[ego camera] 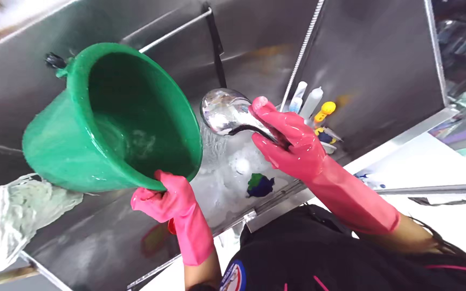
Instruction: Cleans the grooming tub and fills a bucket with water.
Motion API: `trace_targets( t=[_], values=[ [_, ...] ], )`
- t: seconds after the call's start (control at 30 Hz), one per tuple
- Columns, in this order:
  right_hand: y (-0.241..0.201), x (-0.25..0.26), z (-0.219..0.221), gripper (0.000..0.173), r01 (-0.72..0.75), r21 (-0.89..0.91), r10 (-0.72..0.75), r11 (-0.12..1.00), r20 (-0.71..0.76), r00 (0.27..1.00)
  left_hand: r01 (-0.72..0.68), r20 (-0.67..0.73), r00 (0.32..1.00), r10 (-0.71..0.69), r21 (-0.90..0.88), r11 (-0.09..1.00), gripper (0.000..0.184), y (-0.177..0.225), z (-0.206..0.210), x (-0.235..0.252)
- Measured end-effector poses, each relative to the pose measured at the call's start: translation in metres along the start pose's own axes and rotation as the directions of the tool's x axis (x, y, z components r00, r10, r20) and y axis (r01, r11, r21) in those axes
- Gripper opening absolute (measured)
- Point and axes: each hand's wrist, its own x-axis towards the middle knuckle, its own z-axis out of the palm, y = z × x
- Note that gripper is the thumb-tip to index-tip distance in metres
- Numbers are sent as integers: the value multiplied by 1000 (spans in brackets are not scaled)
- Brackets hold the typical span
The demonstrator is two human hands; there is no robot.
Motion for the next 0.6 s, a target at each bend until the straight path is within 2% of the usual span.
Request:
trace_targets(
  t=[0.2,0.33,0.4,0.5,0.53,0.6],
  values=[
    [4,-6,0,55,-144,102,146,984,-6,989,-91,52,995,89,41,995,21,-6,5,4],
    [25,-13,-1,53,-27,99,32,995,-52,998,-105,92,991,95,110,988,25,-11,7,13],
    [16,-9,-6,49,-100,45,101,994,-21,995,-148,81,987,141,76,986,20,-24,8,17],
    [20,-13,-6,48,-132,11,132,991,-26,991,-239,45,968,248,-149,960,13,-72,11,21],
    [30,-20,-4,49,-108,17,109,994,-37,993,-190,41,977,208,-273,943,8,-81,13,22],
    [65,-44,0,55,-70,13,70,997,-59,996,-41,31,997,66,-511,859,5,-69,16,29]
  ],
)
